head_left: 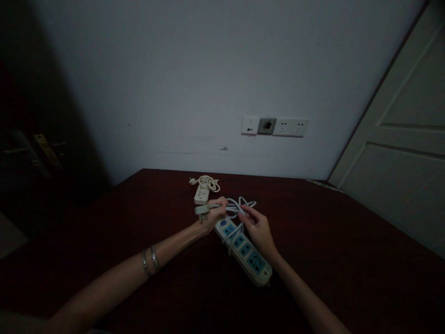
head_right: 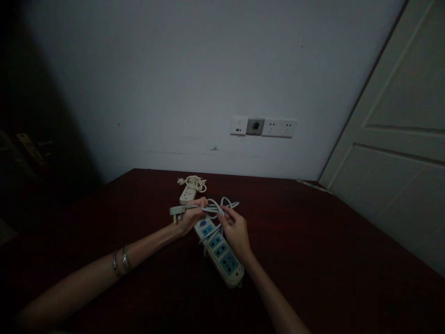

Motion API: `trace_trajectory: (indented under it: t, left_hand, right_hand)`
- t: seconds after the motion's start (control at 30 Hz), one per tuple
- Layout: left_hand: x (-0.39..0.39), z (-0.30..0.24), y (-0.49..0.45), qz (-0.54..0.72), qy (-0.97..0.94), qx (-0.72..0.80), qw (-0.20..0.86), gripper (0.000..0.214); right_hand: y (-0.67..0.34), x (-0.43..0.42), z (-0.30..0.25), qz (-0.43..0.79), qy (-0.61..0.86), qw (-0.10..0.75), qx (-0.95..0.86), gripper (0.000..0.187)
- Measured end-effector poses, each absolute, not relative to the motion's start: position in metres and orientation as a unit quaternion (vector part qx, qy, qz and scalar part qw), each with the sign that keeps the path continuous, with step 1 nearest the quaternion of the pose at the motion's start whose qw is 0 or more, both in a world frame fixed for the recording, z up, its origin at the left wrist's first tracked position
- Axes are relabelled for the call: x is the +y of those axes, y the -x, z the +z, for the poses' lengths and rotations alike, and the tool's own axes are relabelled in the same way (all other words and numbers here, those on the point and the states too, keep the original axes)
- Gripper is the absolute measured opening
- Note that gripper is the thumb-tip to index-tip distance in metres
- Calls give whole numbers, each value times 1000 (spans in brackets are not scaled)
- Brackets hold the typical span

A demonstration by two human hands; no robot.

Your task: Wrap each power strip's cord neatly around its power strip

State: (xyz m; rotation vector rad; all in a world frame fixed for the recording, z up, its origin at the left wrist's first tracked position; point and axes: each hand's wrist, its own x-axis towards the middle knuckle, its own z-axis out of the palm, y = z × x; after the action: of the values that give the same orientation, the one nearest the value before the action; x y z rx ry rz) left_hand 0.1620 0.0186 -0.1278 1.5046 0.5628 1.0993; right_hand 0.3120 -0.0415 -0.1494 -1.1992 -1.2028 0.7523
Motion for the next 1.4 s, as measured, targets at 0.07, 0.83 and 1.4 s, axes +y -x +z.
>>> trace_trajectory:
  t: [0.07,0.83,1.4]
  left_hand:
    - [18,-128,-163,483,-628,231,564,16]
    - [20,-118,-152,384,-569,114,718,13]
    - [23,-111,-144,255,-616,19,745,23]
  right_hand:
    - [-310,-45,-147,260,544,587,-541,44]
    - [-309,-44,-148,27,624,428,-653,32]
    - [-312,-26,-158,292,578,592,-479,40]
